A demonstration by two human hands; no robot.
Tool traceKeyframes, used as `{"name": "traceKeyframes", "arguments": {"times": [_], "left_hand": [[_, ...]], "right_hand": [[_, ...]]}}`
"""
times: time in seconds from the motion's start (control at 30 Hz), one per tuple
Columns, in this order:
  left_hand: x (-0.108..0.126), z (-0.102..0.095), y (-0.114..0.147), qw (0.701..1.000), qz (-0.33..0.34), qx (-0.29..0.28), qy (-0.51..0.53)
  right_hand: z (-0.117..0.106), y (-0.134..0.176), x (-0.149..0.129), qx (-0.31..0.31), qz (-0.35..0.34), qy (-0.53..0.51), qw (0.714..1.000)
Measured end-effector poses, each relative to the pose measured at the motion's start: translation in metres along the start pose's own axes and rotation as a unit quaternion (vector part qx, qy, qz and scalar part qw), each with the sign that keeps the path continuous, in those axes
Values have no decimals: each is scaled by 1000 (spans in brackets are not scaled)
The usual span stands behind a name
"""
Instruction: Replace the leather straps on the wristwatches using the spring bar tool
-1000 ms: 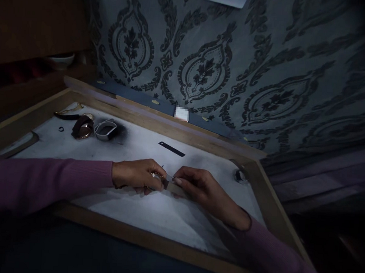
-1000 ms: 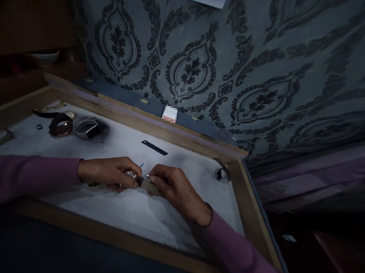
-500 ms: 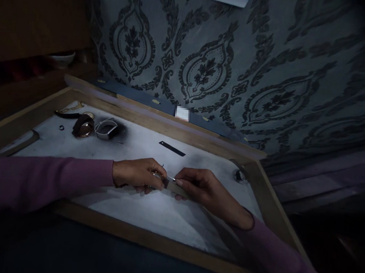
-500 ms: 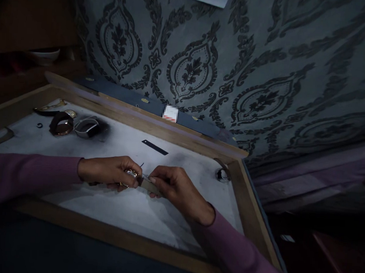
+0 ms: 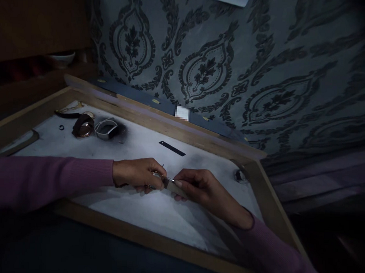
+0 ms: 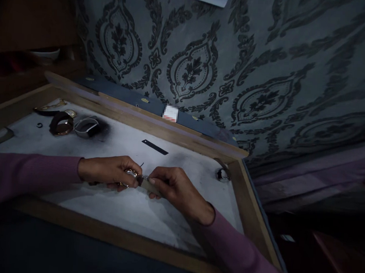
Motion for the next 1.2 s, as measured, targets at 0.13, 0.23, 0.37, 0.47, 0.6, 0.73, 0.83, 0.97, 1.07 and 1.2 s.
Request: {"name": "traceKeyframes", "arguments": {"times": [0.13, 0.23, 0.37, 0.47, 0.6, 0.73, 0.83, 0.97, 1.07, 1.2], "left_hand": [[0, 0, 0, 1000, 0, 0, -4], [0, 0, 0, 1000, 0, -1, -4], [0, 0, 0, 1000, 2, -6, 0], [0, 0, 0, 1000, 0, -5, 2], [-1, 0, 0, 1000, -3, -2, 5], [-2, 0, -1, 1000, -2, -1, 2], [-2, 0, -1, 1000, 1, -2, 0], [-1, 0, 0, 1000, 8, -5, 0], [-1, 0, 1, 1000, 4, -1, 0], [-1, 0, 0, 1000, 3, -2, -2]], "right_hand": [[0, 0, 0, -4, -4, 0, 1000], [0, 0, -1, 0, -2, 5, 1000], [0, 0, 0, 0, -1, -2, 1000], [1, 1, 0, -4, -2, -7, 1000], [0, 1, -1, 0, 2, -7, 1000], [0, 0, 0, 1, 1, -17, 1000], [0, 0, 0, -3, 4, -11, 1000], [0, 0, -2, 0, 11, 5, 1000], [0, 1, -3, 0, 9, 7, 1000], [0, 1, -2, -4, 1, 4, 1000]]}}
Point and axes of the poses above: each hand's wrist, its own y-axis away from the middle knuckle, its own z-axis out of the palm, x = y × z, the point moved 1 cm from there along -y, towards the middle knuckle, and after that the axes turned 7 degrees about -y, right-handed, at the moved point
